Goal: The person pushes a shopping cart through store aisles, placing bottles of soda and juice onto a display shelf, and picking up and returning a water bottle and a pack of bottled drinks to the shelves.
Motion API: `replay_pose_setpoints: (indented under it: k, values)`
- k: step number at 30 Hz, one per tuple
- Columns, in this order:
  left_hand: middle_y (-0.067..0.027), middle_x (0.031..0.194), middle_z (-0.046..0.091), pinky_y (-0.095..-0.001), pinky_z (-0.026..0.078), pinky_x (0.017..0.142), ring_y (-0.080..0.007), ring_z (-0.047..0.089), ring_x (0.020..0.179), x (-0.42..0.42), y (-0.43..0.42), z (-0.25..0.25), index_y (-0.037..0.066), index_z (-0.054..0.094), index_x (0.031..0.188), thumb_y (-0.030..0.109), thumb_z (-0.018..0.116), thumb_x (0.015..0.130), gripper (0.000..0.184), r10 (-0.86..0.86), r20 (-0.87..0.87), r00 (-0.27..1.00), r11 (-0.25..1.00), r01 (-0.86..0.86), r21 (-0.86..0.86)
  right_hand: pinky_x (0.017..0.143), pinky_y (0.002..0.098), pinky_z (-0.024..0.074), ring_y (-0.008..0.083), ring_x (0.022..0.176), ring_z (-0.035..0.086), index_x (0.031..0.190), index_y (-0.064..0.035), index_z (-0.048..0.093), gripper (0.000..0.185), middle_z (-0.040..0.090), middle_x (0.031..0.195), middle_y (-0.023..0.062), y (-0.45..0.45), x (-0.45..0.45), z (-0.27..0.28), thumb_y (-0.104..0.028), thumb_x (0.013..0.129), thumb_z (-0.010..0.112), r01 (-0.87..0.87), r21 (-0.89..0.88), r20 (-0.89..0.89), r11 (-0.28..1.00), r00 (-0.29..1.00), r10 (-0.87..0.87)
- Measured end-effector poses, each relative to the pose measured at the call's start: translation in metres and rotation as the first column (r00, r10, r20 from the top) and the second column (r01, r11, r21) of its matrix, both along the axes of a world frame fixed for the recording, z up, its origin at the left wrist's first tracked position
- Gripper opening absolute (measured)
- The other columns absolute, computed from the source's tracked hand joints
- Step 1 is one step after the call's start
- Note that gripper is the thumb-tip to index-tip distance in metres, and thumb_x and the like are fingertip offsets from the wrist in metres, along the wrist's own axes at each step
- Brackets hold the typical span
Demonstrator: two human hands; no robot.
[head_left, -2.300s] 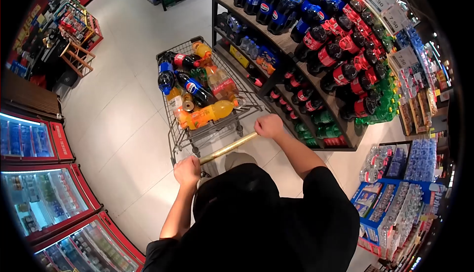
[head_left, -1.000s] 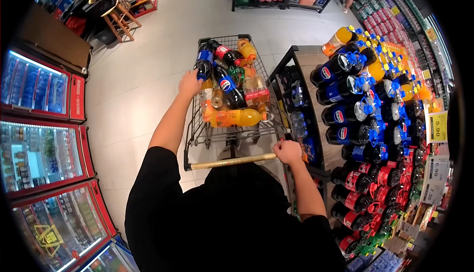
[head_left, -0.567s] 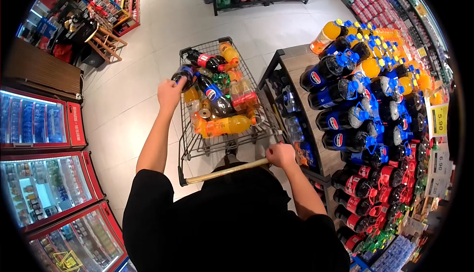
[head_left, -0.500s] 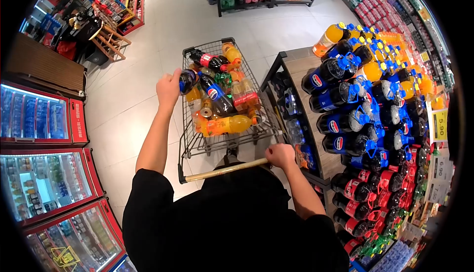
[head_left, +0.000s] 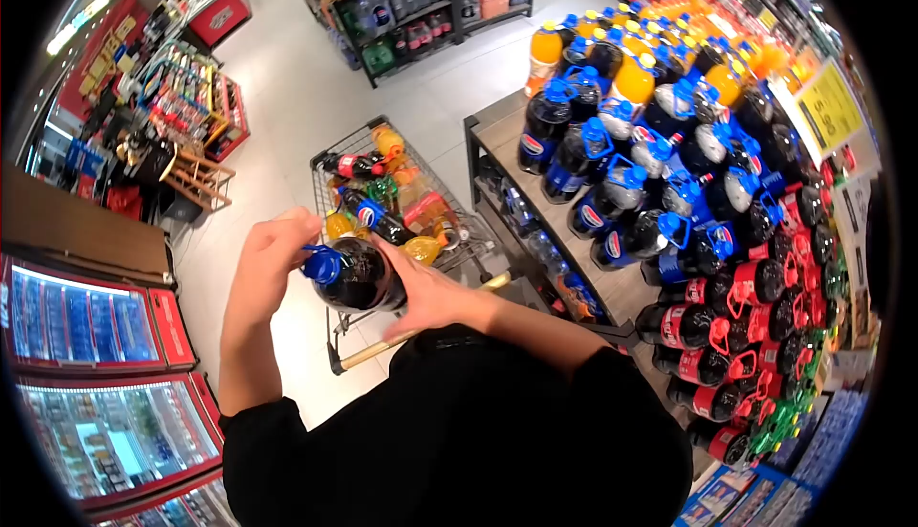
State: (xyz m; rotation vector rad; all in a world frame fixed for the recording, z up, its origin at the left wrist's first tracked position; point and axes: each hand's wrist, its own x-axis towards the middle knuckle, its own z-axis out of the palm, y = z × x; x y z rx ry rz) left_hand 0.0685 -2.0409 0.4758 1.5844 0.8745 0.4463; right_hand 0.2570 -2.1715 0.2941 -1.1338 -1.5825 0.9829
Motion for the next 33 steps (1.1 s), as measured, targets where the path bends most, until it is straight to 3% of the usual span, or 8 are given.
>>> replay_pose_setpoints:
  k: [6, 7, 9, 13, 14, 20, 29, 33]
  values:
    - [0.0027, 0.087, 0.051, -0.0253, 0.035, 0.074, -0.0069, 0.045, 0.082, 0.057, -0.038, 0.059, 0.004, 0.058, 0.083, 0.018, 0.068, 0.106, 0.029, -0.25, 0.164, 0.954, 0.929, 0.189, 0.318, 0.113, 0.0431, 0.0511, 0.0328, 0.131, 0.065, 0.158, -0.0016, 0.039, 0.121, 0.061, 0.145, 0.0208, -0.014, 0.036, 0.035, -0.029, 0.061, 0.106, 0.345, 0.3, -0.209, 0.889, 0.933, -0.292]
    - [-0.0017, 0.101, 0.061, -0.026, 0.044, 0.083, -0.0098, 0.054, 0.091, 0.063, -0.032, 0.053, 0.001, 0.065, 0.105, 0.016, 0.068, 0.105, 0.015, -0.229, 0.161, 0.96, 0.925, 0.163, 0.343, 0.116, 0.0431, 0.0493, 0.0301, 0.132, 0.065, 0.159, -0.0011, 0.039, 0.122, 0.062, 0.144, 0.0193, -0.02, 0.043, 0.037, -0.027, 0.06, 0.106, 0.383, 0.289, -0.288, 0.877, 0.909, -0.302]
    - [-0.0083, 0.126, 0.065, -0.0318, 0.051, 0.098, -0.0151, 0.062, 0.11, 0.098, -0.053, 0.044, 0.0, 0.061, 0.135, 0.02, 0.072, 0.103, 0.039, -0.073, 0.424, 0.903, 0.934, -0.087, 0.346, 0.12, 0.0446, 0.0449, 0.0283, 0.136, 0.061, 0.159, 0.0027, 0.039, 0.113, 0.065, 0.143, 0.0175, -0.038, 0.059, 0.058, -0.009, 0.065, 0.101, 0.387, 0.153, -0.593, 0.909, 0.772, -0.229]
    - [-0.0192, 0.161, 0.045, -0.05, 0.044, 0.12, -0.0336, 0.055, 0.142, 0.127, -0.07, -0.051, 0.008, 0.022, 0.172, 0.016, 0.094, 0.081, 0.117, -0.263, 0.419, 0.869, 0.965, 0.236, 0.117, 0.116, 0.0449, 0.0511, 0.0302, 0.133, 0.065, 0.155, 0.0023, 0.047, 0.08, 0.066, 0.141, 0.0175, -0.08, 0.102, 0.11, -0.008, 0.084, 0.082, 0.192, 0.005, -0.899, 0.981, 0.43, -0.08]
    - [-0.0211, 0.162, 0.044, -0.049, 0.039, 0.123, -0.0327, 0.052, 0.145, 0.137, -0.084, -0.078, 0.008, 0.013, 0.174, 0.014, 0.096, 0.079, 0.126, -0.308, 0.504, 0.807, 0.916, 0.394, -0.072, 0.11, 0.0439, 0.0558, 0.0288, 0.127, 0.068, 0.153, 0.0, 0.05, 0.072, 0.068, 0.138, 0.0149, -0.087, 0.112, 0.093, -0.014, 0.088, 0.078, 0.181, -0.105, -0.9, 0.978, 0.402, -0.171]
    - [-0.0189, 0.169, 0.037, -0.0453, 0.034, 0.127, -0.0306, 0.041, 0.155, 0.168, -0.124, -0.093, 0.004, 0.008, 0.174, 0.015, 0.095, 0.077, 0.131, -0.466, 0.44, 0.767, 0.863, 0.503, 0.037, 0.105, 0.0405, 0.0557, 0.0228, 0.119, 0.067, 0.149, -0.0041, 0.051, 0.069, 0.067, 0.133, 0.0104, -0.118, 0.129, 0.111, -0.011, 0.088, 0.081, 0.456, -0.267, -0.858, 0.849, 0.289, -0.425]
    - [-0.0166, 0.16, 0.047, -0.0427, 0.044, 0.122, -0.0277, 0.052, 0.146, 0.161, -0.147, -0.121, 0.003, 0.021, 0.17, 0.029, 0.085, 0.076, 0.116, -0.109, 0.629, 0.77, 0.632, 0.542, -0.554, 0.115, 0.0414, 0.0496, 0.0251, 0.133, 0.062, 0.165, -0.0011, 0.033, 0.081, 0.063, 0.146, 0.0142, -0.143, 0.132, 0.1, -0.041, 0.102, 0.065, 0.345, -0.244, -0.848, 0.906, 0.378, -0.372]
    - [-0.0202, 0.154, 0.055, -0.0454, 0.05, 0.117, -0.0305, 0.06, 0.139, 0.157, -0.145, -0.134, 0.0, 0.028, 0.165, 0.041, 0.079, 0.086, 0.102, -0.054, 0.662, 0.747, 0.47, 0.604, -0.643, 0.116, 0.0393, 0.0436, 0.0235, 0.13, 0.064, 0.156, -0.0037, 0.05, 0.067, 0.068, 0.144, 0.0133, -0.148, 0.139, 0.095, -0.04, 0.1, 0.06, 0.303, -0.319, -0.84, 0.898, 0.349, -0.416]
